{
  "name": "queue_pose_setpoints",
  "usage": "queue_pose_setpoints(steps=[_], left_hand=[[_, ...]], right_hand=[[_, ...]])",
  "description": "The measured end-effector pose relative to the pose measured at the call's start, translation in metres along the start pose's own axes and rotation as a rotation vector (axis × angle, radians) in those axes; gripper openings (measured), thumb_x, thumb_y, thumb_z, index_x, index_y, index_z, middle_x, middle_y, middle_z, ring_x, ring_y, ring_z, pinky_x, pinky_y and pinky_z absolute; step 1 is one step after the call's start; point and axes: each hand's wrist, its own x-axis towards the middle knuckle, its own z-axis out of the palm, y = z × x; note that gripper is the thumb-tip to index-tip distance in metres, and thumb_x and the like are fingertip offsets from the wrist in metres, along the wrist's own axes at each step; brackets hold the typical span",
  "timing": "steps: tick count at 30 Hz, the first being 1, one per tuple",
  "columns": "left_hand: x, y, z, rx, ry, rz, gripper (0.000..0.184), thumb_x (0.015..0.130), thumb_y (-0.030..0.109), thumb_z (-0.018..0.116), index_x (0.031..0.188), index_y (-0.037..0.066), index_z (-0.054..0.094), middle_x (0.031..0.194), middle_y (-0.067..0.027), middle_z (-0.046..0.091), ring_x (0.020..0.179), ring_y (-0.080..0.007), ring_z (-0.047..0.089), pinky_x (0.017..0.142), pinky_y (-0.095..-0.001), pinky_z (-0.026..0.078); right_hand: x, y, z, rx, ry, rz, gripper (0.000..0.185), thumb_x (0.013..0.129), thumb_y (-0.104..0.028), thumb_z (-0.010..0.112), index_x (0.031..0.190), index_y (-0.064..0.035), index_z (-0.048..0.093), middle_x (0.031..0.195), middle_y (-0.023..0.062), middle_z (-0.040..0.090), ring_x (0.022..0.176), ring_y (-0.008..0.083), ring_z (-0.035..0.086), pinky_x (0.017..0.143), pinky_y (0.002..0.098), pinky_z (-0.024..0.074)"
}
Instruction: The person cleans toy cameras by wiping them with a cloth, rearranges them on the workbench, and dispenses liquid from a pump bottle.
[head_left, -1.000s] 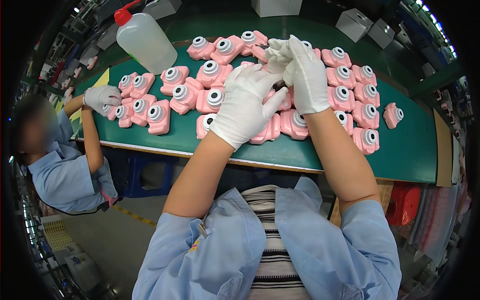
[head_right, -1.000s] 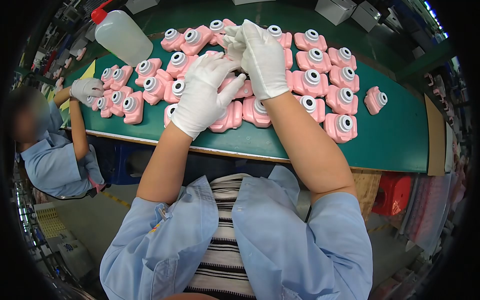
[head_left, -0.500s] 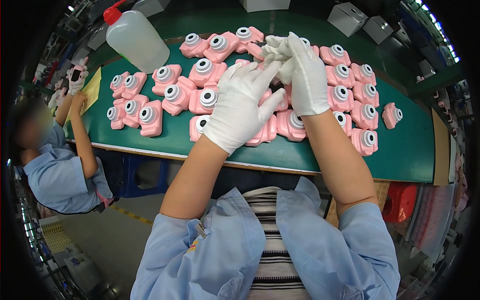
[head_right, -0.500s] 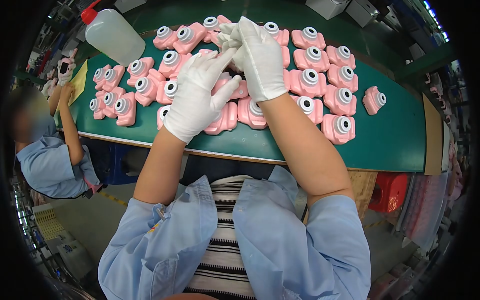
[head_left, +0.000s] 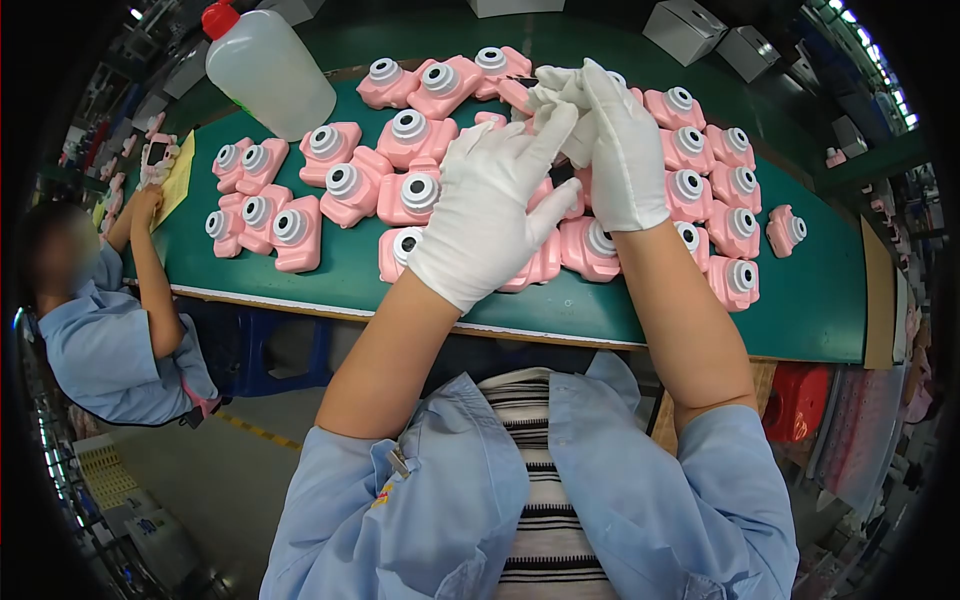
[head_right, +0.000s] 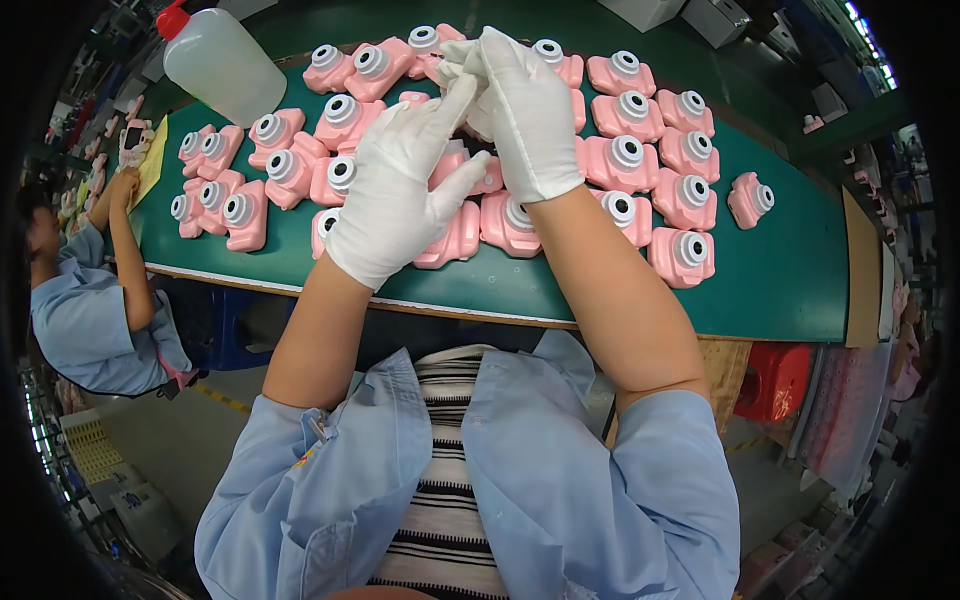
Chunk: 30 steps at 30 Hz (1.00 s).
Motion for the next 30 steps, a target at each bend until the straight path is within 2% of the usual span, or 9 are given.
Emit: queue_pose_setpoints(steps=[5,8,11,14,17,20,23,26,30], left_hand=[[0.000,0.004,-0.003,-0.049,-0.012,-0.012,0.067,0.075,0.009,0.072,0.137,0.005,0.046,0.097,-0.0143,0.063,0.087,-0.0320,0.057,0.079,-0.0417,0.046],[-0.002,0.000,0.002,-0.140,-0.014,0.037,0.072,0.074,0.004,0.072,0.140,0.008,0.044,0.102,-0.0139,0.064,0.090,-0.0333,0.058,0.082,-0.0416,0.046],[-0.004,-0.001,0.002,-0.194,-0.049,0.033,0.076,0.073,0.001,0.072,0.142,0.011,0.041,0.104,-0.0141,0.064,0.095,-0.0341,0.059,0.085,-0.0415,0.046],[-0.003,0.002,-0.001,-0.199,-0.081,-0.003,0.078,0.072,0.001,0.073,0.142,0.011,0.041,0.106,-0.0147,0.064,0.095,-0.0345,0.060,0.085,-0.0418,0.046],[0.001,0.005,-0.003,-0.177,-0.058,-0.002,0.075,0.071,0.003,0.074,0.139,0.010,0.044,0.111,-0.0161,0.061,0.099,-0.0349,0.059,0.087,-0.0418,0.046],[0.006,0.008,-0.007,-0.078,0.014,0.054,0.070,0.069,0.005,0.076,0.134,0.009,0.049,0.121,-0.0180,0.056,0.107,-0.0360,0.057,0.090,-0.0418,0.046],[0.006,0.007,-0.007,-0.021,0.034,0.096,0.067,0.069,0.006,0.076,0.131,0.008,0.052,0.128,-0.0191,0.052,0.115,-0.0374,0.053,0.093,-0.0423,0.045],[0.006,0.006,-0.004,-0.032,0.033,0.104,0.066,0.069,0.006,0.076,0.130,0.008,0.053,0.131,-0.0192,0.050,0.118,-0.0386,0.051,0.095,-0.0430,0.044],[0.006,0.004,-0.004,-0.068,0.010,0.097,0.065,0.070,0.007,0.076,0.131,0.007,0.052,0.127,-0.0192,0.053,0.115,-0.0382,0.053,0.094,-0.0435,0.044]], right_hand=[[0.004,0.006,-0.002,0.010,-0.047,0.000,0.034,0.098,-0.028,0.053,0.108,0.0036,0.062,0.108,0.0129,0.067,0.094,0.0183,0.066,0.083,0.0281,0.0537],[0.000,0.009,-0.004,-0.521,-0.243,-0.276,0.035,0.099,-0.025,0.049,0.116,0.0044,0.058,0.111,0.0136,0.066,0.099,0.0212,0.065,0.084,0.0290,0.0529],[-0.007,0.004,0.005,-0.364,-0.185,-0.052,0.032,0.098,-0.021,0.051,0.114,0.0051,0.058,0.111,0.0133,0.066,0.098,0.0202,0.065,0.084,0.0287,0.0533],[-0.006,0.002,0.005,-0.350,-0.170,-0.025,0.030,0.097,-0.020,0.052,0.114,0.0046,0.058,0.109,0.0125,0.066,0.099,0.0193,0.065,0.085,0.0294,0.0530],[-0.009,0.000,0.010,-0.284,-0.119,-0.072,0.032,0.096,-0.028,0.055,0.103,0.0025,0.064,0.095,0.0084,0.070,0.089,0.0125,0.066,0.077,0.0250,0.0523],[-0.002,0.008,0.002,-0.414,-0.111,-0.334,0.027,0.095,-0.023,0.055,0.106,-0.0002,0.063,0.095,0.0082,0.070,0.085,0.0149,0.066,0.075,0.0249,0.0517],[-0.002,-0.002,-0.004,-0.860,-0.117,-0.396,0.022,0.094,-0.019,0.054,0.108,-0.0044,0.062,0.095,0.0088,0.068,0.081,0.0187,0.065,0.074,0.0252,0.0509],[0.002,0.007,-0.010,-0.909,-0.100,-0.557,0.019,0.092,-0.018,0.054,0.106,-0.0079,0.063,0.095,0.0094,0.066,0.078,0.0214,0.063,0.074,0.0254,0.0502],[0.002,0.010,-0.007,-0.549,-0.092,-0.336,0.025,0.095,-0.023,0.053,0.102,-0.0026,0.065,0.094,0.0082,0.068,0.080,0.0160,0.064,0.075,0.0249,0.0504]])
